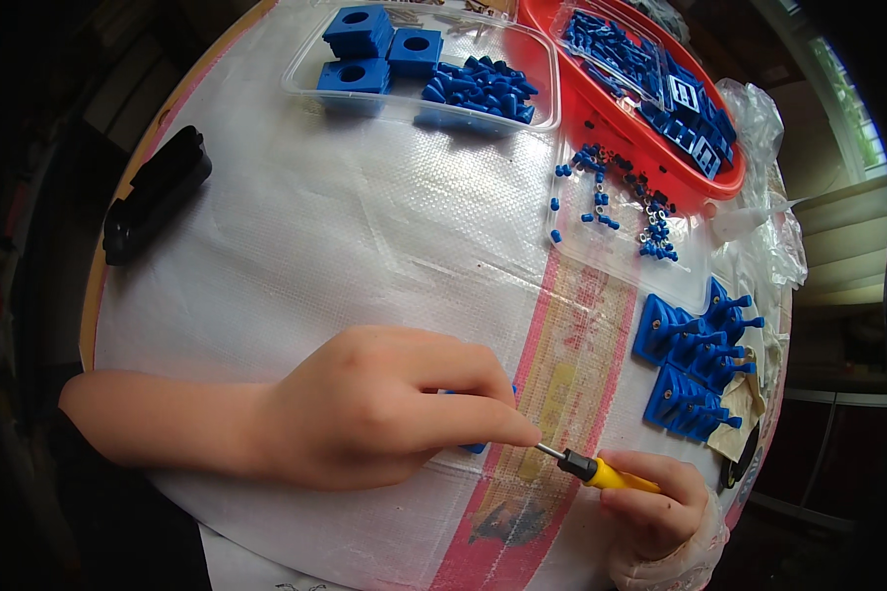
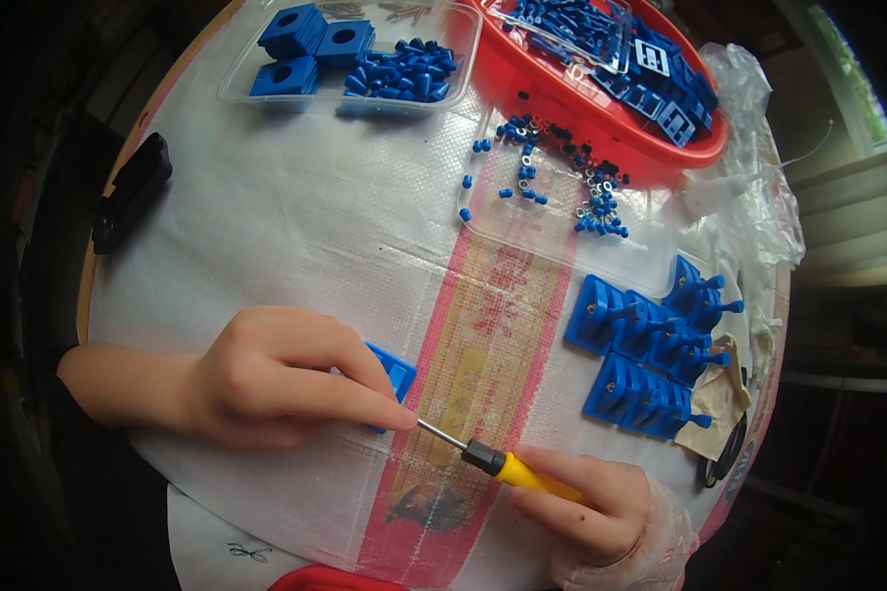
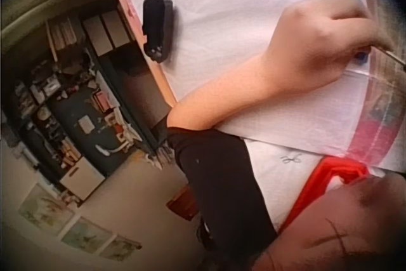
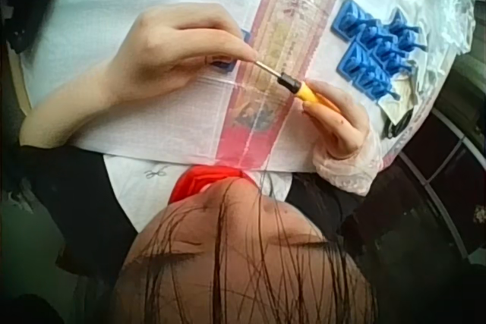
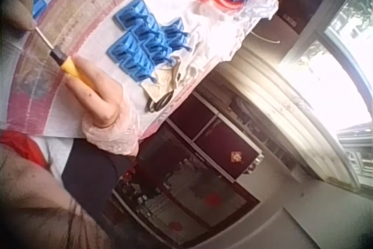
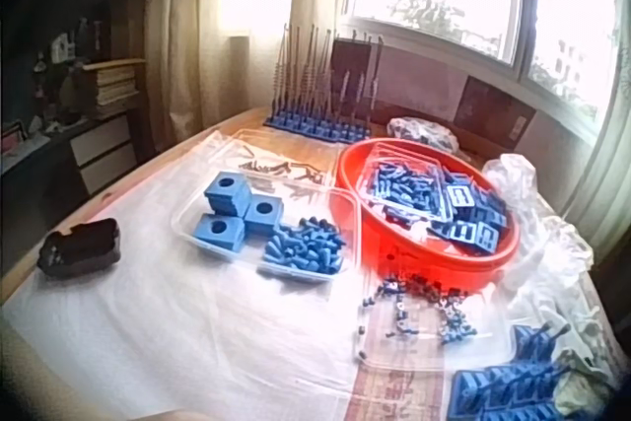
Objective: Manually assemble small blue plastic parts using a screwdriver.
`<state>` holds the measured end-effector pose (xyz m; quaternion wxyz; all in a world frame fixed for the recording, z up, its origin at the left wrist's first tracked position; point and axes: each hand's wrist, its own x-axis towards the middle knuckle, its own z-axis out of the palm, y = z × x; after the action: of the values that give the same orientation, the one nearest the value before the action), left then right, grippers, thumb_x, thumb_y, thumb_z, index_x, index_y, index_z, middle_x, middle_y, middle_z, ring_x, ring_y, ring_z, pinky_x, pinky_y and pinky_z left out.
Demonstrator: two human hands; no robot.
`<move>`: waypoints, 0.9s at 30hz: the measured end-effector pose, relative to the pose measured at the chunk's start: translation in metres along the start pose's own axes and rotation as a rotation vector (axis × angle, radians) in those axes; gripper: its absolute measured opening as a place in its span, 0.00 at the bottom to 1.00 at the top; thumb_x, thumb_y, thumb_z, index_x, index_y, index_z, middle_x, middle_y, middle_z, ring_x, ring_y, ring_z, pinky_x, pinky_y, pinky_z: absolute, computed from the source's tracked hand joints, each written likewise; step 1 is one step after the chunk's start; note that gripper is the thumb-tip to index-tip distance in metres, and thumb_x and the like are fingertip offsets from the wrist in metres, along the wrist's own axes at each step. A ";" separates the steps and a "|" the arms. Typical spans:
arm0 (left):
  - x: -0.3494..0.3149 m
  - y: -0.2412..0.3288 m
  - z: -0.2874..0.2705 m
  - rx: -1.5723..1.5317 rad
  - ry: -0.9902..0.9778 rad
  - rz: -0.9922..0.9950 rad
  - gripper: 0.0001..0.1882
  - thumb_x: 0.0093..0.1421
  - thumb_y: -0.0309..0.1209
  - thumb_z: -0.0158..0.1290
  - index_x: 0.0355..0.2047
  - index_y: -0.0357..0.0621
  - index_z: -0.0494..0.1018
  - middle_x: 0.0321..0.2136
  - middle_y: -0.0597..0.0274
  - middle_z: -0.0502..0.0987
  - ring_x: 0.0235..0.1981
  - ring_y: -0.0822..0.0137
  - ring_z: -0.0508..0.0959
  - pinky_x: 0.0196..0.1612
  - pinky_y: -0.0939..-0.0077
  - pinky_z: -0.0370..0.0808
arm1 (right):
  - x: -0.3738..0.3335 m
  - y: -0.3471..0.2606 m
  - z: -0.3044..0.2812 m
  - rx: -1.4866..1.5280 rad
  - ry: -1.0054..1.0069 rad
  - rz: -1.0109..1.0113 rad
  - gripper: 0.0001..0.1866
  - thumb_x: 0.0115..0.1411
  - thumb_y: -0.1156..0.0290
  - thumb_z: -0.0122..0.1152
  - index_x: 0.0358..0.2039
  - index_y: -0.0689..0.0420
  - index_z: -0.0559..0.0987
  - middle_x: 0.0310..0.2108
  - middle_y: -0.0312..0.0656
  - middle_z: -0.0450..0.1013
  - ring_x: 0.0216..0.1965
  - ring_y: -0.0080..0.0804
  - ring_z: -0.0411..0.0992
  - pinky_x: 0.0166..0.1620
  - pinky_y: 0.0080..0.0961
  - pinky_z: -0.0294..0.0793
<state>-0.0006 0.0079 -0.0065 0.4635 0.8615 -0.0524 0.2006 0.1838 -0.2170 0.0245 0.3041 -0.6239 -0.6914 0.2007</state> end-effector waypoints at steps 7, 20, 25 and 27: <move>-0.001 0.001 -0.001 -0.003 -0.003 0.005 0.14 0.47 0.18 0.56 0.35 0.46 0.79 0.28 0.60 0.77 0.26 0.67 0.77 0.27 0.77 0.74 | 0.001 -0.003 0.008 -0.003 0.038 -0.009 0.13 0.44 0.82 0.62 0.33 0.60 0.79 0.38 0.54 0.72 0.30 0.39 0.75 0.33 0.24 0.75; 0.002 0.005 -0.001 -0.016 0.032 -0.005 0.17 0.43 0.14 0.55 0.34 0.43 0.78 0.26 0.59 0.76 0.27 0.65 0.77 0.28 0.76 0.73 | 0.000 -0.008 0.004 -0.052 0.066 -0.035 0.15 0.47 0.81 0.62 0.37 0.59 0.74 0.39 0.54 0.73 0.26 0.36 0.73 0.28 0.22 0.72; 0.002 0.006 -0.001 -0.020 0.022 -0.001 0.17 0.43 0.14 0.55 0.34 0.43 0.78 0.27 0.59 0.76 0.27 0.65 0.77 0.28 0.76 0.73 | -0.003 -0.003 0.007 0.071 0.063 0.033 0.17 0.44 0.86 0.62 0.37 0.62 0.76 0.40 0.57 0.71 0.29 0.32 0.75 0.26 0.20 0.73; 0.002 0.005 0.000 -0.015 0.024 -0.001 0.17 0.42 0.14 0.55 0.35 0.43 0.78 0.27 0.59 0.76 0.27 0.65 0.77 0.28 0.76 0.73 | 0.000 -0.006 0.009 0.058 0.086 0.018 0.19 0.43 0.87 0.62 0.38 0.61 0.76 0.40 0.54 0.70 0.29 0.31 0.74 0.26 0.18 0.73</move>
<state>-0.0009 0.0053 -0.0015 0.4706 0.8556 -0.0478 0.2101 0.1731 -0.2167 0.0214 0.3496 -0.6293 -0.6658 0.1961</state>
